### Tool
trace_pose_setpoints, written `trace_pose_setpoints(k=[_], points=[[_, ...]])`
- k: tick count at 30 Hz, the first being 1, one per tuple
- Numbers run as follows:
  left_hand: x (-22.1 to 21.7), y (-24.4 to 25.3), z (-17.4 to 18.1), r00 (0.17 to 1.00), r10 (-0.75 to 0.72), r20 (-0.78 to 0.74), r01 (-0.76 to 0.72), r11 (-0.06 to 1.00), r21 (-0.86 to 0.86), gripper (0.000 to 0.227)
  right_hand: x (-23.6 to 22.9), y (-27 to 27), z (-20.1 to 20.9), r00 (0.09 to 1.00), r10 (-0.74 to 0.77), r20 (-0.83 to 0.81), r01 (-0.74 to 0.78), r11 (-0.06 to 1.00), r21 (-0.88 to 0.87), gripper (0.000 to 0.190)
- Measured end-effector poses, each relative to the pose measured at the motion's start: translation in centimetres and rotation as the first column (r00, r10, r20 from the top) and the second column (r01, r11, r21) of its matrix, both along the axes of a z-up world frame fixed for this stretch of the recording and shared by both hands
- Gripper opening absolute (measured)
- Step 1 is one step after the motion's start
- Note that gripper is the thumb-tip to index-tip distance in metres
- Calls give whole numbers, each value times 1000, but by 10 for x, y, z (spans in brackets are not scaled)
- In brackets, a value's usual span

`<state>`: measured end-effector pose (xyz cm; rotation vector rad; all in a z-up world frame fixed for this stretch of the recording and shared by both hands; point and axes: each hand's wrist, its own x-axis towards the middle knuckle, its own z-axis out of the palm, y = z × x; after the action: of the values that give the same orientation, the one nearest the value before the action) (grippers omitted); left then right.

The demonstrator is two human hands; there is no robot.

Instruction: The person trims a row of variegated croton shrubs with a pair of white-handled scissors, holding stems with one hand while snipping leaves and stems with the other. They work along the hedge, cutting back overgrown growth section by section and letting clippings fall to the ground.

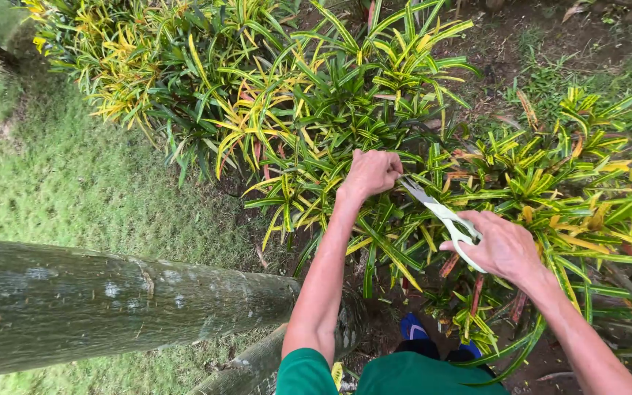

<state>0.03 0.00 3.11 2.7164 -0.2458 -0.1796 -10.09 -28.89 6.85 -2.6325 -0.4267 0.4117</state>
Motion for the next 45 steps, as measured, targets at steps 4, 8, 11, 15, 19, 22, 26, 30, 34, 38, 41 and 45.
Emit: trace_pose_setpoints(k=[4, 8, 11, 15, 19, 22, 26, 30, 34, 38, 41, 45], points=[[-10, -6, 24, 998, -58, 8, 57, 998, 36, 18, 5, 3, -10, 998, 39, 53, -41, 998, 38, 79], [-16, -6, 27, 994, -105, 43, 102, 993, 62, 15, 7, 8, -11, 988, 99, 119, -106, 993, 51, 77], [-18, -6, 31, 992, -106, 66, 102, 993, 58, 13, 9, 12, -1, 985, 95, 141, -106, 992, 71, 73], [-19, -9, 35, 992, -105, 66, 100, 992, 70, 12, 11, 8, -12, 980, 91, 175, -112, 987, 111, 66], [-20, -12, 39, 993, -91, 69, 87, 994, 67, 13, 11, 2, -24, 978, 103, 183, -131, 981, 144, 62], [-18, -4, 29, 999, -14, 50, 10, 998, 69, 12, 8, -2, -15, 986, 57, 156, -81, 985, 155, 60], [-27, 8, 24, 995, 5, 99, -11, 998, 54, 28, 0, -10, 1, 999, -21, 50, 16, 994, 107, 73], [-38, 0, 47, 997, -67, -31, 68, 996, 60, 29, -4, -18, -1, 999, 0, -35, 1, 1000, 29, 80], [-31, -4, 39, 995, -91, -46, 94, 993, 64, 20, -11, -13, -2, 998, 15, -54, -17, 999, -46, 79], [-25, -6, 40, 994, -103, -33, 104, 994, 41, 11, -14, -6, -15, 997, 37, 65, -43, 995, 93, 77], [-22, -7, 38, 994, -112, -1, 112, 993, 45, 10, -13, 3, -17, 993, 49, 109, -62, 991, 118, 77], [-21, -11, 36, 993, -110, -34, 113, 989, 93, 10, -9, 10, -15, 989, 64, 136, -81, 989, 125, 74]])
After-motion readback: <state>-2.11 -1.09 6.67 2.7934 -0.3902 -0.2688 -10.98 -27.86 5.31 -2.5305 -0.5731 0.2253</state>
